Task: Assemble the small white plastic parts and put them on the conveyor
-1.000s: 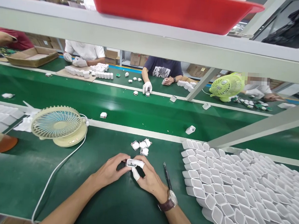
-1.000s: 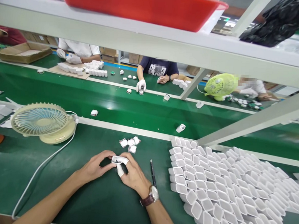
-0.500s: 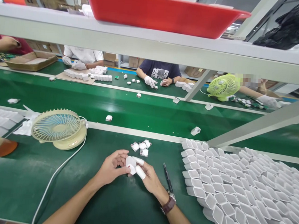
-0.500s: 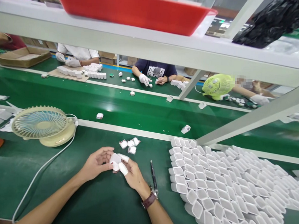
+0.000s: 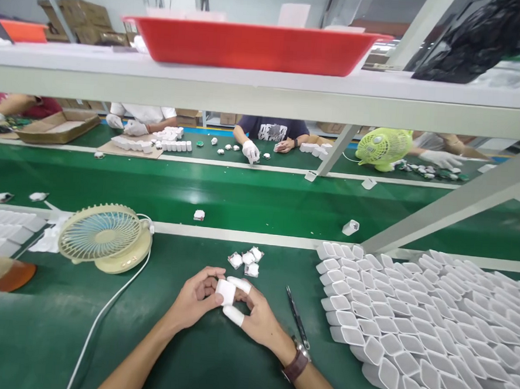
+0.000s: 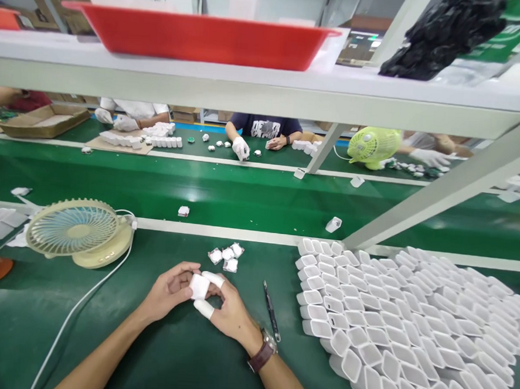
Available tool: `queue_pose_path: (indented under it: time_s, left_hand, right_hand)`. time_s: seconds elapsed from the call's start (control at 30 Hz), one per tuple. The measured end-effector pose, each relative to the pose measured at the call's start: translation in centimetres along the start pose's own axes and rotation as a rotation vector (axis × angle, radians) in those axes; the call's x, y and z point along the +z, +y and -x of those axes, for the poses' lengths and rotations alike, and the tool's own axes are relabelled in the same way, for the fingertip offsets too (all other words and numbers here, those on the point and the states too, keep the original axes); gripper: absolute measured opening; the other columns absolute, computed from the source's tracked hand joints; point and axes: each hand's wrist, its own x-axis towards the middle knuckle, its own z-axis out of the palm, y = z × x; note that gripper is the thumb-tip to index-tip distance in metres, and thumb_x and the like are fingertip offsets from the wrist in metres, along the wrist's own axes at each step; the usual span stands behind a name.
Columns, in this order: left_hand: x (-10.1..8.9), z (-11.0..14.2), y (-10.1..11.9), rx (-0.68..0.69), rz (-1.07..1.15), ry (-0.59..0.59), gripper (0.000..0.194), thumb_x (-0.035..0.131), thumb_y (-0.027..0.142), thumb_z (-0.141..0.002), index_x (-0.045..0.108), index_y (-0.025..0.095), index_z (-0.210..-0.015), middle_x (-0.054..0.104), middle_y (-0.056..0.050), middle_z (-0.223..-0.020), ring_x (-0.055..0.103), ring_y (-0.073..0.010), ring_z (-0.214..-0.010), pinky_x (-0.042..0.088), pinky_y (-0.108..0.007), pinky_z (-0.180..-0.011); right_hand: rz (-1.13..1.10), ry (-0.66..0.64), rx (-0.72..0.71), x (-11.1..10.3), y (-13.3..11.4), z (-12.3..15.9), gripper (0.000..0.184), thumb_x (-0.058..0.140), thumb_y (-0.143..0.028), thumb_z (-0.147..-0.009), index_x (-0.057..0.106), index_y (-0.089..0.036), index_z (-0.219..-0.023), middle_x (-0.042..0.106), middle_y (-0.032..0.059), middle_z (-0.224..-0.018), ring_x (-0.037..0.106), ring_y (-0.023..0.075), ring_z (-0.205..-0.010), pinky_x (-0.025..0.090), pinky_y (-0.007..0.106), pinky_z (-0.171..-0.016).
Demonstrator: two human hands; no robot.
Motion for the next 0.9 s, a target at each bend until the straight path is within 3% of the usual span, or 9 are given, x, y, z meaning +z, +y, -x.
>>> queue_pose_path:
  time_s: [0.1, 0.27, 0.37, 0.47, 0.6, 0.7, 0.8, 0.9]
  left_hand:
    - [0.0, -0.3, -0.1, 0.017, -0.067, -0.003, 0.036, 0.085, 0.038, -0.083, 0.073, 0.018, -0.110, 0.064, -0.011, -0.118, 0.068, -0.0196, -0.092, 0.058, -0.032, -0.082]
    - [-1.6, -1.6, 0.3, 0.066, -0.318, 0.062, 0.026, 0.077, 0.042, -0.088, 0.071, 0.018, -0.095, 0.069, -0.006, -0.093, 0.066, -0.0173, -0.079, 0.058, -0.028, -0.074]
    - [-2.8, -4.3, 1.5, 0.182, -0.601, 0.135, 0.027, 0.072, 0.045, -0.088, 0.070, 0.019, -0.090, 0.071, -0.005, -0.091, 0.066, -0.0168, -0.074, 0.057, -0.028, -0.069]
    - [-3.1, -8.6, 2.8, 0.276, -0.906, 0.201, 0.026, 0.065, 0.044, -0.090, 0.071, 0.020, -0.091, 0.073, -0.006, -0.095, 0.069, -0.0188, -0.076, 0.060, -0.030, -0.072]
    - [-2.0, -15.2, 3.6, 0.310, -1.024, 0.243, 0.018, 0.060, 0.036, -0.087, 0.069, 0.021, -0.091, 0.071, -0.007, -0.100, 0.070, -0.0218, -0.083, 0.061, -0.035, -0.078]
    - [-0.7, -18.9, 3.7, 0.315, -1.083, 0.243, 0.011, 0.062, 0.028, -0.081, 0.066, 0.021, -0.088, 0.069, -0.007, -0.091, 0.069, -0.0261, -0.086, 0.059, -0.040, -0.085]
    - [0.9, -20.4, 3.8, 0.338, -1.128, 0.226, 0.014, 0.062, 0.024, -0.080, 0.066, 0.020, -0.094, 0.069, -0.010, -0.095, 0.067, -0.0320, -0.099, 0.055, -0.047, -0.094]
    - [4.0, -19.4, 3.9, 0.400, -1.150, 0.152, 0.023, 0.061, 0.028, -0.087, 0.067, 0.020, -0.108, 0.068, -0.014, -0.112, 0.062, -0.0350, -0.113, 0.050, -0.049, -0.101]
  right_hand:
    - [0.236, 0.056, -0.108, -0.2, -0.2, 0.2, 0.054, 0.067, -0.034, -0.096, 0.050, -0.025, -0.147, 0.066, 0.0106, -0.125, 0.068, 0.0218, -0.107, 0.056, 0.041, -0.103]
    - [0.585, 0.085, -0.204, -0.8, -0.1, 1.0, 0.057, 0.055, -0.026, -0.103, 0.037, -0.024, -0.156, 0.059, 0.0144, -0.142, 0.062, 0.0263, -0.126, 0.053, 0.045, -0.109]
    - [0.727, 0.113, -0.288, -0.8, 0.0, 1.2, 0.050, 0.051, -0.023, -0.104, 0.042, -0.021, -0.153, 0.061, 0.0151, -0.140, 0.061, 0.0273, -0.129, 0.053, 0.044, -0.110]
    - [0.813, 0.054, -0.343, -0.7, 0.0, 1.3, 0.038, 0.053, -0.019, -0.103, 0.056, -0.018, -0.140, 0.066, 0.0134, -0.131, 0.066, 0.0255, -0.117, 0.055, 0.041, -0.105]
    - [0.896, -0.040, -0.375, -0.7, 0.2, 1.3, 0.024, 0.057, -0.023, -0.102, 0.066, -0.017, -0.123, 0.070, 0.0114, -0.123, 0.068, 0.0228, -0.104, 0.056, 0.037, -0.097]
    - [0.951, -0.082, -0.399, -1.0, 0.3, 1.3, 0.022, 0.057, -0.027, -0.103, 0.068, -0.016, -0.119, 0.070, 0.0106, -0.124, 0.066, 0.0207, -0.103, 0.054, 0.033, -0.095]
    - [1.003, -0.090, -0.412, -1.2, 0.6, 1.3, 0.024, 0.056, -0.030, -0.104, 0.069, -0.014, -0.115, 0.069, 0.0102, -0.127, 0.065, 0.0196, -0.103, 0.053, 0.032, -0.095]
    - [1.035, -0.103, -0.398, -1.2, 1.1, 1.2, 0.023, 0.055, -0.032, -0.104, 0.072, -0.016, -0.107, 0.069, 0.0089, -0.129, 0.065, 0.0196, -0.104, 0.053, 0.032, -0.095]
